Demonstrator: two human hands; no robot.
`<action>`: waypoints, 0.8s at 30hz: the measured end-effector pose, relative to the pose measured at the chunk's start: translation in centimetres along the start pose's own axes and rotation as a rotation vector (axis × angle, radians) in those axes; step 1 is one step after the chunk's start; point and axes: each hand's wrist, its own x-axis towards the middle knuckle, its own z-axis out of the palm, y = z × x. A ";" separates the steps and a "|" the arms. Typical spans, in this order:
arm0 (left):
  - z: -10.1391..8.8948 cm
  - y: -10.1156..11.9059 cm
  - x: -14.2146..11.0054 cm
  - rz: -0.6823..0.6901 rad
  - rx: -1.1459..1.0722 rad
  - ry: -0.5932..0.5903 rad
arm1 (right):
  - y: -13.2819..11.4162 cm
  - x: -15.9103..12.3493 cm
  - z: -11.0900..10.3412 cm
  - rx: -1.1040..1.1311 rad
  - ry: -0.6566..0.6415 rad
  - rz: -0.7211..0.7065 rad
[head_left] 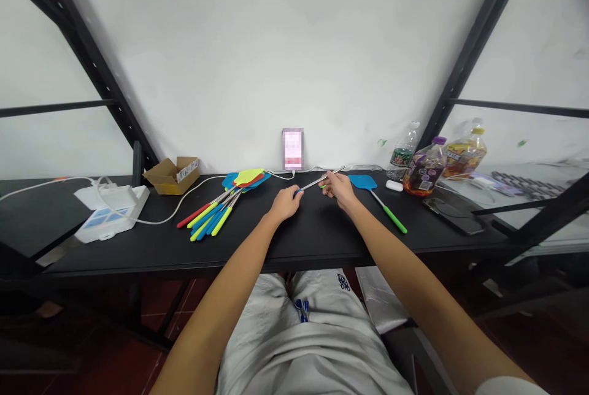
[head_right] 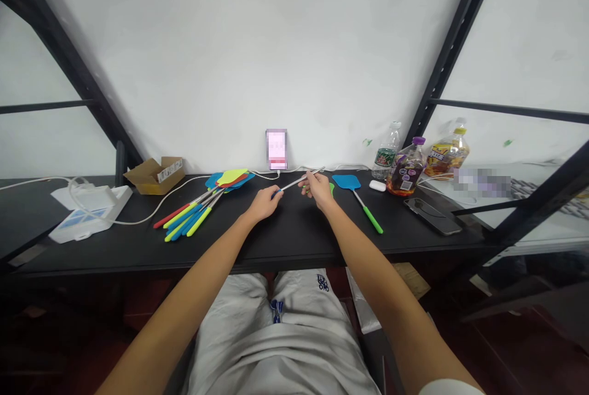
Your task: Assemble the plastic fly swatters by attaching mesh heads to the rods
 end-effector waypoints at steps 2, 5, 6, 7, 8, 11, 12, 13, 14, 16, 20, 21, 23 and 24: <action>0.0 0.0 0.0 0.000 0.011 -0.005 | 0.0 -0.1 0.1 0.002 -0.015 -0.002; 0.0 0.1 -0.1 0.018 0.027 -0.019 | 0.2 -0.4 0.4 -0.009 -0.056 0.002; 0.0 0.1 -0.1 0.024 0.032 -0.021 | 0.2 -0.6 0.6 -0.019 -0.099 0.023; 0.0 0.1 -0.1 0.029 0.036 -0.021 | 0.3 -0.7 0.9 -0.035 -0.151 0.050; 0.1 0.0 -0.1 0.033 0.039 -0.018 | 0.4 -0.9 1.1 -0.054 -0.204 0.079; 0.2 -0.1 -0.1 0.038 0.038 -0.003 | 0.5 -1.4 1.5 -0.104 -0.304 0.123; 0.3 -0.1 -0.1 0.038 0.038 0.001 | 0.5 -1.5 1.6 -0.115 -0.314 0.125; 0.3 -0.2 0.0 0.036 0.040 0.001 | 0.4 -1.5 1.6 -0.123 -0.320 0.126; 0.4 -0.2 0.0 0.034 0.042 0.001 | 0.4 -1.6 1.6 -0.129 -0.324 0.125; 0.4 -0.3 0.0 0.034 0.044 -0.001 | 0.5 -1.5 1.6 -0.139 -0.330 0.124; 0.4 -0.3 -0.1 0.042 0.049 0.004 | 1.0 -1.3 1.5 -0.141 -0.347 0.118; 0.4 -0.3 -0.1 0.042 0.051 0.006 | 1.1 -1.3 1.4 -0.139 -0.354 0.112; 0.4 -0.3 -0.1 0.036 0.056 0.006 | 1.4 -1.2 1.4 -0.138 -0.368 0.100; 0.3 -0.3 -0.1 0.034 0.059 0.006 | 1.6 -1.1 1.4 -0.139 -0.373 0.097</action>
